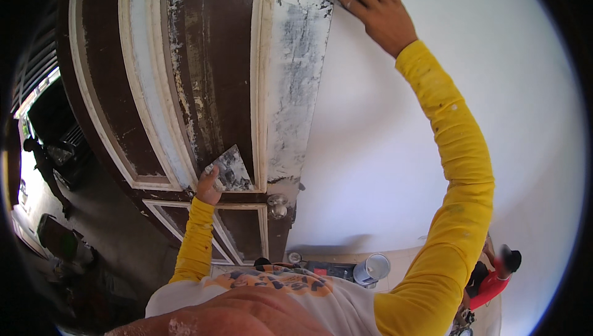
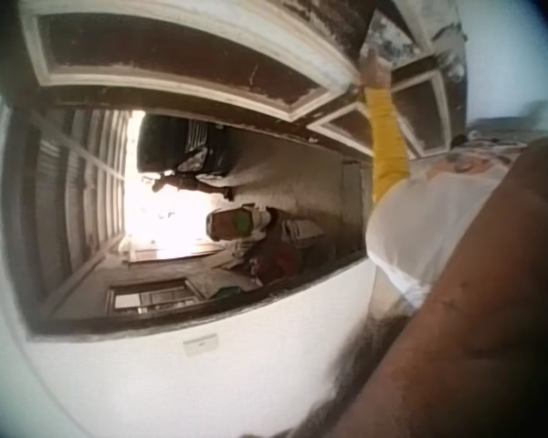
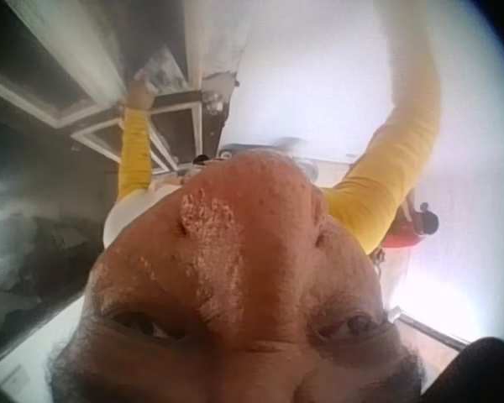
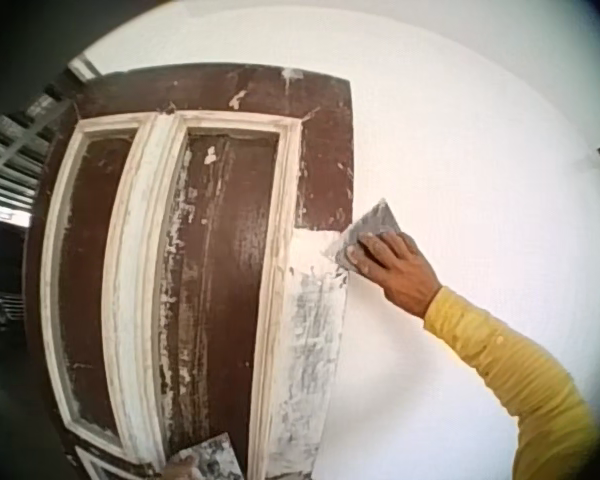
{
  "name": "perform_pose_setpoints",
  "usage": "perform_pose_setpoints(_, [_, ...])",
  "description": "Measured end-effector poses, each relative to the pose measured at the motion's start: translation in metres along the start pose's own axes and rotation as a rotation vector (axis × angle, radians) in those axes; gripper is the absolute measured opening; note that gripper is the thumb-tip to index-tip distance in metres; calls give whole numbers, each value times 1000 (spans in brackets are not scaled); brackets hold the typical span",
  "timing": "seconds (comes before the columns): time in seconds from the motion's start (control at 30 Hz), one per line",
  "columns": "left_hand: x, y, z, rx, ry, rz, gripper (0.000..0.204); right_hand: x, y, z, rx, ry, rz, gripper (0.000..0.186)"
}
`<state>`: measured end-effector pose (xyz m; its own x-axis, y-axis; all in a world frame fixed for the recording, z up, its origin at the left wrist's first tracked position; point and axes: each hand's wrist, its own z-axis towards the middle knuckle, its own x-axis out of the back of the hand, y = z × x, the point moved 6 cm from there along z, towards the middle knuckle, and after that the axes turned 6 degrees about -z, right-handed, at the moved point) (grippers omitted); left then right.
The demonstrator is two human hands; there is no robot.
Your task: The person applies white plaster to a wooden door using a trowel and a putty knife. They repeatedly scoop plaster from a bucket and spread it across the door panels, smoothing the surface.
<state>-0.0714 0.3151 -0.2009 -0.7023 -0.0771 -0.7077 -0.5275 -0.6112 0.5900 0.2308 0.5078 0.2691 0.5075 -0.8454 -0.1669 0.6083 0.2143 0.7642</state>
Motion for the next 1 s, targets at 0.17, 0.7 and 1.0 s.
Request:
perform_pose_setpoints(0.17, [3, -3, -14, 26, 5, -141, 34, 22, -8, -34, -75, -54, 22, 72])
perform_pose_setpoints(0.7, [-6, -14, -9, 59, -119, -324, 45, 51, -4, 12, 270, -46, -153, 82])
perform_pose_setpoints(1.0, [4, -17, -12, 24, -52, -240, 44, 48, -11, 67, 597, 102, -45, 55])
